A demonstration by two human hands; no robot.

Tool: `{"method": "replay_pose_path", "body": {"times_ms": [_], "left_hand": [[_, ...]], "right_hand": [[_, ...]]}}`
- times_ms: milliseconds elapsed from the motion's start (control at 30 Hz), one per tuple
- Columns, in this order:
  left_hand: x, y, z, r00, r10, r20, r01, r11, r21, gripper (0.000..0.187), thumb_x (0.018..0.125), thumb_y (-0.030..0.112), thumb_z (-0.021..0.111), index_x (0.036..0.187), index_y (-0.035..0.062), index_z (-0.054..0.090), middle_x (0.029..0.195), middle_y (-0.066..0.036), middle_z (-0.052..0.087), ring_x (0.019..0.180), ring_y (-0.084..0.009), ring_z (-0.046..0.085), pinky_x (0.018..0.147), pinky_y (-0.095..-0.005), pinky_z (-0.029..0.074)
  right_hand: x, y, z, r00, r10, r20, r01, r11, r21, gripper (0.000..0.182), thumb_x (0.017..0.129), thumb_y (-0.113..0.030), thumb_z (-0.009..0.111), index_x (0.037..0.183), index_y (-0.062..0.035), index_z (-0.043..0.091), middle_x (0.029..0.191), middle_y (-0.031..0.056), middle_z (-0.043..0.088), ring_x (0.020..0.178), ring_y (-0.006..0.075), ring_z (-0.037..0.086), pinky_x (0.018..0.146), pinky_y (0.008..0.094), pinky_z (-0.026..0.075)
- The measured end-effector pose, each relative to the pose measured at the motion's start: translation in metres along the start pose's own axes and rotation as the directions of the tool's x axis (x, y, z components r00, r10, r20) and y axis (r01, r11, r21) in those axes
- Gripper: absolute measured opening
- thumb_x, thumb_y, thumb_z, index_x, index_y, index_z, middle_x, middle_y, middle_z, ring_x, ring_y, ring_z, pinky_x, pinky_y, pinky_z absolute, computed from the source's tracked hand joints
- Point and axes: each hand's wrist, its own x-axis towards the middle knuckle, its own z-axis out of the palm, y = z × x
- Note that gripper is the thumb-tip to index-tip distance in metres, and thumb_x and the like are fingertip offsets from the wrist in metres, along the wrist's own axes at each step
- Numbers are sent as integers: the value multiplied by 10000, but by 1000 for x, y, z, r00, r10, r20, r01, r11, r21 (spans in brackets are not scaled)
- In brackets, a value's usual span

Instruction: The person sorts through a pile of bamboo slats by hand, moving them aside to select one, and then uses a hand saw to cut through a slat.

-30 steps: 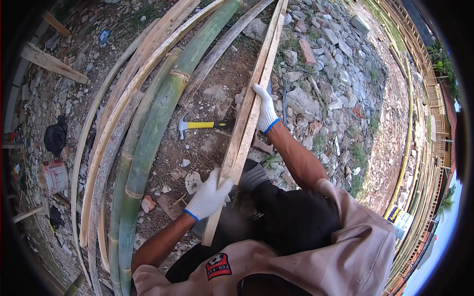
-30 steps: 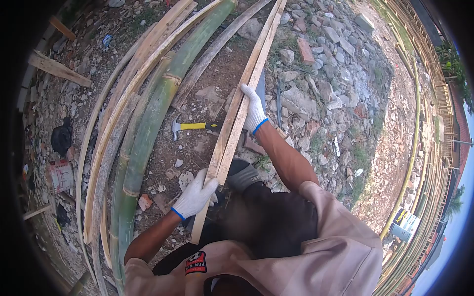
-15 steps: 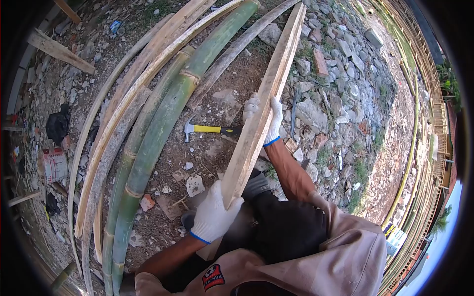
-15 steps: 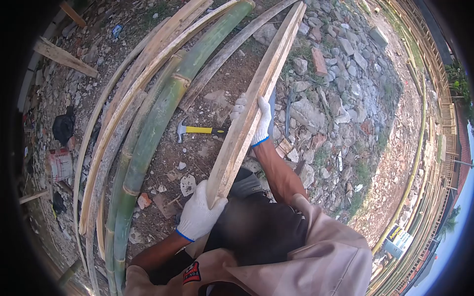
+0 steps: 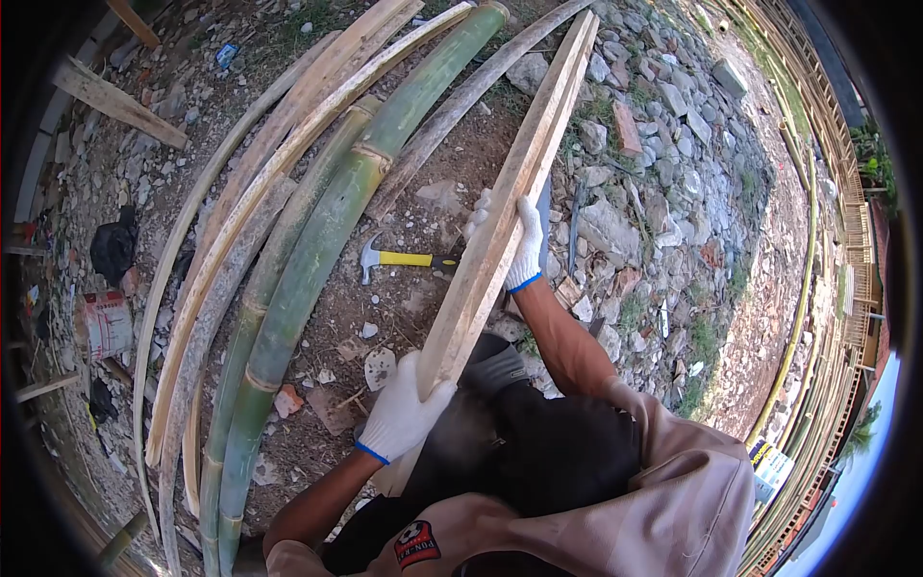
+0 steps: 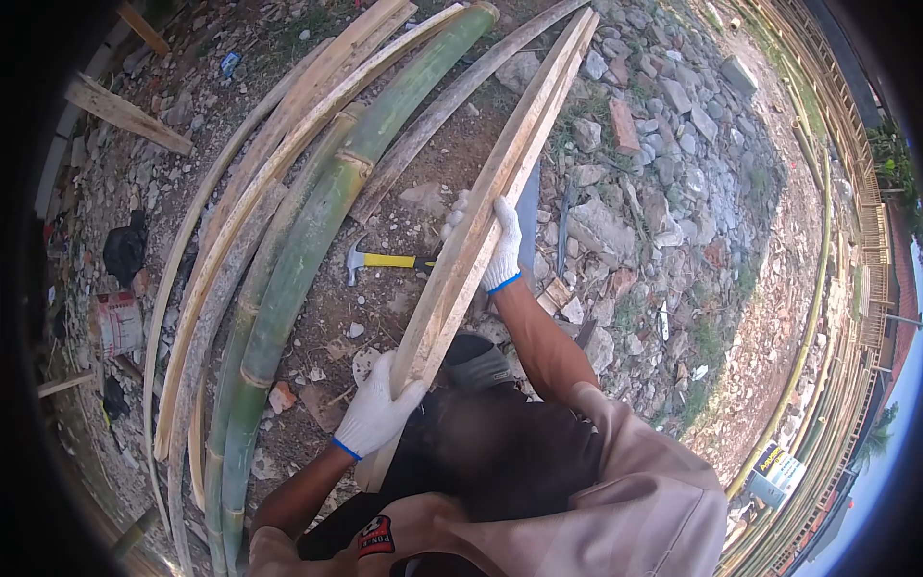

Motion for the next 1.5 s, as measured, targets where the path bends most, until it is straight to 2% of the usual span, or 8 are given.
{"method": "replay_pose_path", "body": {"times_ms": [67, 300, 467, 667, 1033, 1100, 1267, 1500], "left_hand": [[2, -12, 4, 999, 29, -19, -27, 993, 116, 597, 990, 326, 663, 1425, -24, 449, 1251, -240, 655, 1160, -349, 677, 1002, -448, 516], [0, -4, 1, 1000, 3, -11, -1, 993, 122, 560, 992, 338, 650, 1398, -2, 467, 1239, -257, 653, 1169, -396, 667, 1007, -464, 508], [-2, -1, 0, 999, -18, -42, 28, 963, 267, 693, 975, 408, 673, 1459, -8, 402, 1252, -318, 633, 1180, -469, 643, 990, -515, 512], [0, -14, 6, 994, 52, -97, -14, 934, 356, 772, 967, 438, 681, 1489, -26, 351, 1244, -371, 613, 1169, -511, 632, 959, -545, 522], [1, -36, 4, 980, 150, -129, -88, 915, 393, 698, 992, 463, 632, 1432, -30, 405, 1164, -334, 666, 998, -482, 702, 835, -545, 564], [-4, -27, -5, 969, 163, -188, -94, 940, 327, 533, 948, 411, 696, 1207, -21, 522, 1160, -285, 634, 1099, -452, 640, 900, -524, 508], [-18, -25, -32, 973, 128, -191, -32, 898, 440, 723, 983, 541, 597, 1437, 8, 413, 1294, -269, 620, 1112, -450, 676, 890, -528, 562], [-19, -32, -31, 957, 192, -216, -65, 871, 487, 702, 977, 488, 636, 1443, 17, 403, 1244, -256, 652, 974, -447, 715, 789, -518, 583]], "right_hand": [[-2, 1, 0, 998, -26, -57, 21, 997, -78, 656, 958, -526, 665, 1330, -2, 534, 1101, 123, 625, 971, 272, 653, 839, 458, 593], [-7, -3, -2, 997, 67, -35, -71, 990, -123, 684, 969, -562, 650, 1339, 2, 539, 1146, 126, 641, 1011, 285, 662, 890, 454, 585], [-4, 1, -3, 949, -72, -306, -23, 955, -295, 669, 952, -620, 669, 1320, -64, 612, 1115, 150, 696, 997, 318, 686, 877, 495, 592], [-8, -2, -5, 920, -58, -388, -78, 942, -327, 696, 922, -671, 686, 1322, -104, 634, 1133, 124, 699, 1007, 315, 686, 890, 518, 584], [-4, 0, -11, 935, -103, -339, -28, 933, -360, 729, 930, -642, 692, 1440, -142, 545, 1199, 108, 655, 1051, 302, 657, 911, 486, 580], [-3, 1, -15, 942, -94, -321, -39, 922, -384, 762, 940, -644, 675, 1485, -135, 516, 1291, 109, 645, 1146, 311, 636, 990, 489, 548], [-10, 4, -10, 952, -82, -296, -35, 928, -371, 717, 981, -632, 623, 1482, -134, 500, 1300, 73, 626, 1181, 292, 614, 1035, 467, 506], [-10, -2, -8, 933, -96, -348, -47, 924, -380, 634, 980, -624, 634, 1379, -138, 554, 1206, 63, 636, 1090, 258, 632, 934, 430, 545]]}}
